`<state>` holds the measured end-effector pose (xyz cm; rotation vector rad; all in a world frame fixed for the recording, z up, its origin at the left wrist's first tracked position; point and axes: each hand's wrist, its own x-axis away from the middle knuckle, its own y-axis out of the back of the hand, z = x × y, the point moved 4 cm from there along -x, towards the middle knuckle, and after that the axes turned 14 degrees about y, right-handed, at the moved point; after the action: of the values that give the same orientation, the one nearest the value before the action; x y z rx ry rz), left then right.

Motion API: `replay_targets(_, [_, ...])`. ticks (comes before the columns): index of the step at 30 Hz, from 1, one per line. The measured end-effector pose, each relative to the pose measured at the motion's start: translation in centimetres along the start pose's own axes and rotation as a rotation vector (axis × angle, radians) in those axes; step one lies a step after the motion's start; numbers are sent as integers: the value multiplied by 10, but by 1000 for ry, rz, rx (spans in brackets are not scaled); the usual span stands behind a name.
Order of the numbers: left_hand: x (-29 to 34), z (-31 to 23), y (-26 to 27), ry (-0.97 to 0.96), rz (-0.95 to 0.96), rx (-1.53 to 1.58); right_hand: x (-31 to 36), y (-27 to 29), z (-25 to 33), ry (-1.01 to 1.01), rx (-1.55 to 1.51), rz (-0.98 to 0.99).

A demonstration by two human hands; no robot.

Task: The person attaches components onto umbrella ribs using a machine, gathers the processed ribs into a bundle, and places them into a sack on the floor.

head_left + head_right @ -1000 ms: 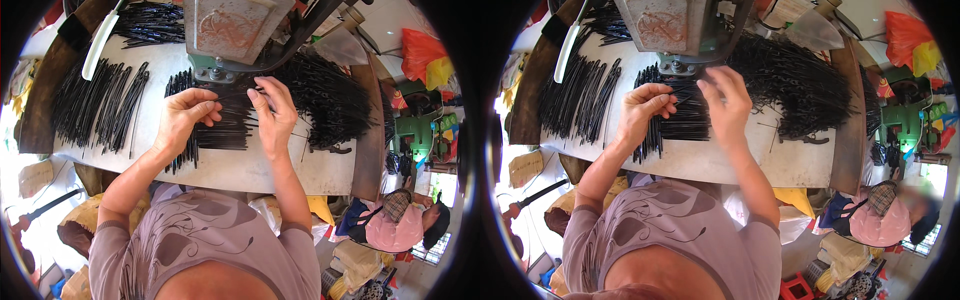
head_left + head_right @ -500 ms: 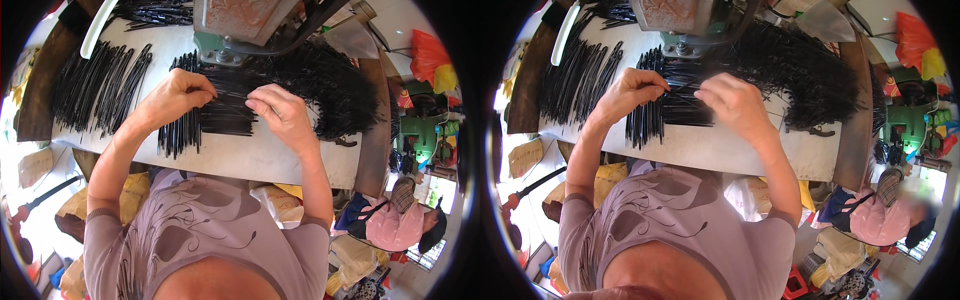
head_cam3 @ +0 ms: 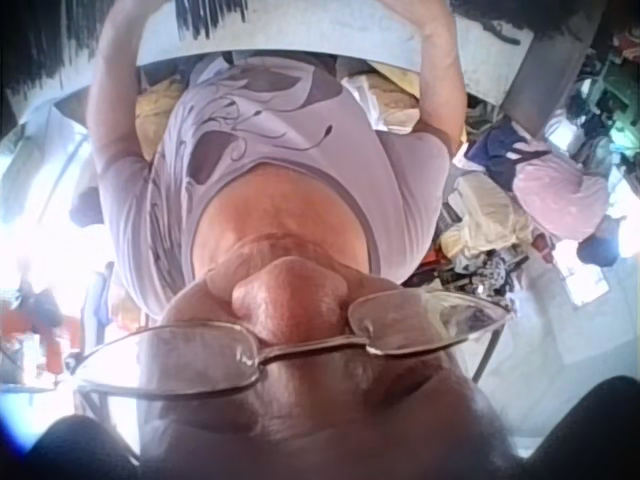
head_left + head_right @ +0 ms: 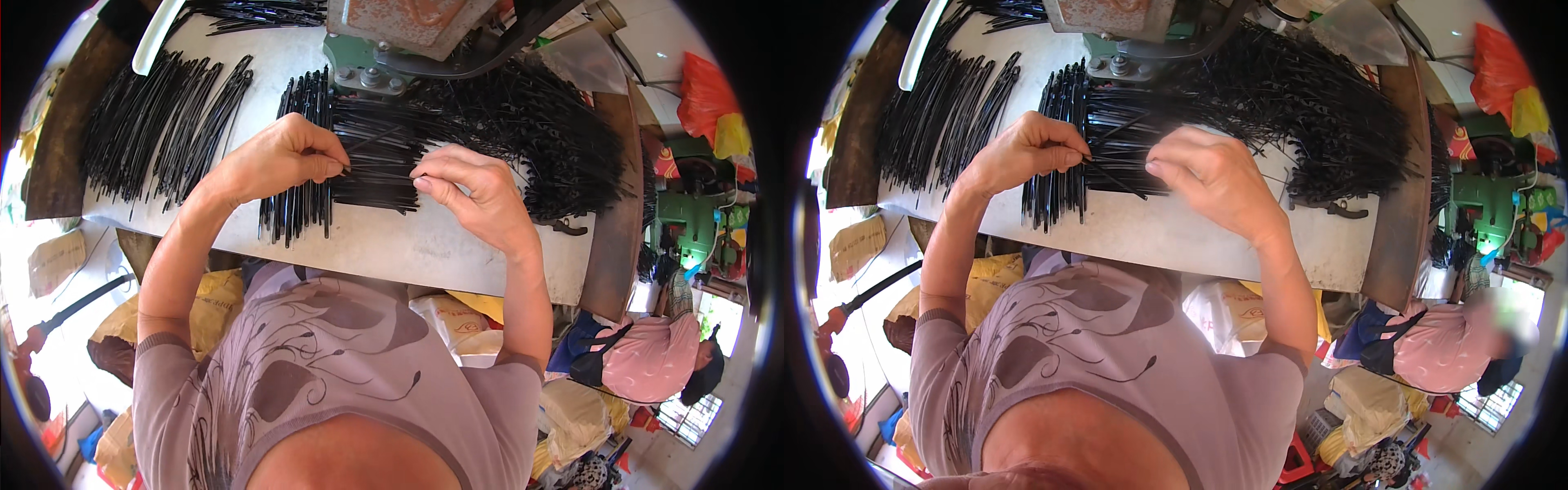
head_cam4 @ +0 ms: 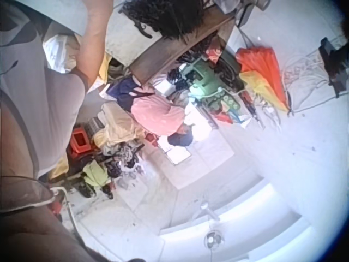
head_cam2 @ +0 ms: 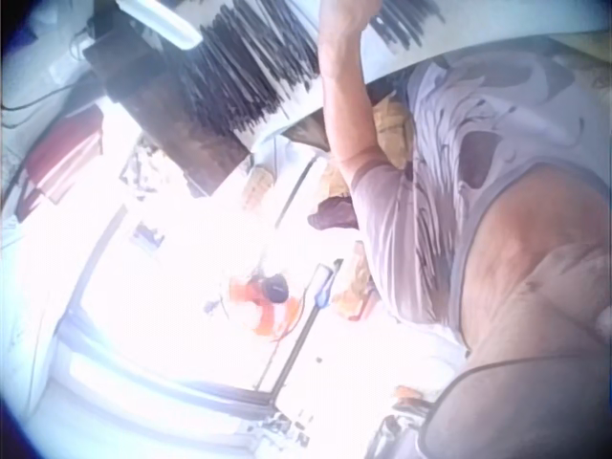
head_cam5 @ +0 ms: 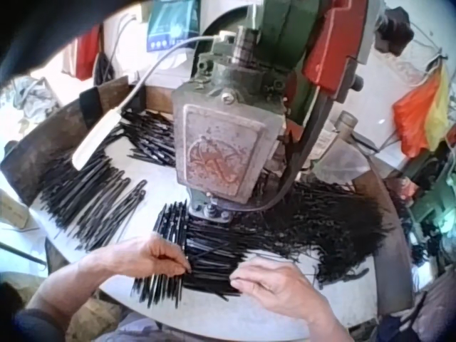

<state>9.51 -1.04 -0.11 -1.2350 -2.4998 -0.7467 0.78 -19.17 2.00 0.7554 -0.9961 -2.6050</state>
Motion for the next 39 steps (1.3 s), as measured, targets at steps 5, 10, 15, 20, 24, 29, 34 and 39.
replay_targets(5, [4,-4,-5,101,181,244,-9,-7,14,176,305,-65])
replay_targets(10, [2,0,-11,104,285,371,-15,-14,28,423,676,-8])
replay_targets(15, [6,4,-11,123,257,410,-16,-17,31,398,572,75])
replay_targets(20, [10,4,-11,73,153,340,-17,-17,34,260,553,-45])
replay_targets(24, [18,5,-14,41,87,361,-15,-21,38,247,591,-46])
replay_targets(29, [27,11,-21,70,-2,314,-12,-26,30,150,469,6])
replay_targets(34, [26,14,-19,183,123,377,-16,-25,38,426,541,75])
replay_targets(39, [21,22,-24,234,249,651,-10,-32,41,487,620,-53])
